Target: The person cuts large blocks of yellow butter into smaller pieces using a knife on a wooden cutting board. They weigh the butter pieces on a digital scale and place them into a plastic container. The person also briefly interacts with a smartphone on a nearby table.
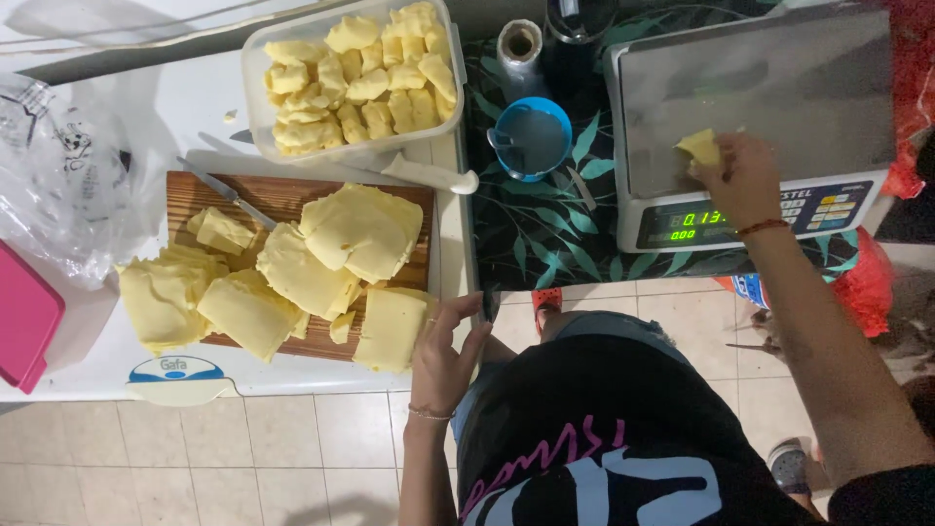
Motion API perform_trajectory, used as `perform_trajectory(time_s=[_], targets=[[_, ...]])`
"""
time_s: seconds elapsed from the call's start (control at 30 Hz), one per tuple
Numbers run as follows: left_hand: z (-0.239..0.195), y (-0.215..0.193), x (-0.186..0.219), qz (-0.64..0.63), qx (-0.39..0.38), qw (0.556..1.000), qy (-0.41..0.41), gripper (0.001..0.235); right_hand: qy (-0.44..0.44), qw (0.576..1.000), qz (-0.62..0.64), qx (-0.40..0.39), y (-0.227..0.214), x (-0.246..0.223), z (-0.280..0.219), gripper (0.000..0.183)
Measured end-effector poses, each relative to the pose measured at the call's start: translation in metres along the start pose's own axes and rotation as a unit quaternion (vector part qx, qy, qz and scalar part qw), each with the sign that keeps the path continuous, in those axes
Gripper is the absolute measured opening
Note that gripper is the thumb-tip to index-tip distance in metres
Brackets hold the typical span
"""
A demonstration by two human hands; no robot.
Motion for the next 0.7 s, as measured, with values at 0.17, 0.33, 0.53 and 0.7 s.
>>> perform_trajectory(time_s=[0.17,0.33,0.53,0.7], targets=[[-0.006,0.002,-0.002,-0.005,-0.013,1.000,-0.010,0.028,0.124,0.984,0.126,0.014,0.006,0.017,0.000,0.038],[-0.005,0.002,0.002,0.003,-0.026,1.000,-0.004,0.029,0.151,0.988,0.042,-0.015,0.029,0.048,0.022,0.055],[-0.001,0.001,0.006,-0.005,-0.025,1.000,-0.003,0.025,0.190,0.981,-0.006,-0.044,0.025,0.008,0.003,0.047],[0.013,0.023,-0.006,-0.192,0.021,0.980,-0.043,0.050,0.126,0.984,0.110,-0.054,0.005,-0.101,-0.048,0.040]])
Point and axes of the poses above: each hand's wrist, its own z-axis towards the middle knuckle, its own y-axis out of the palm, x = y × z, the point moved 9 cm from there along z, towards the middle knuckle, and after that the axes turned 12 degrees about y, right-handed, at the moved point
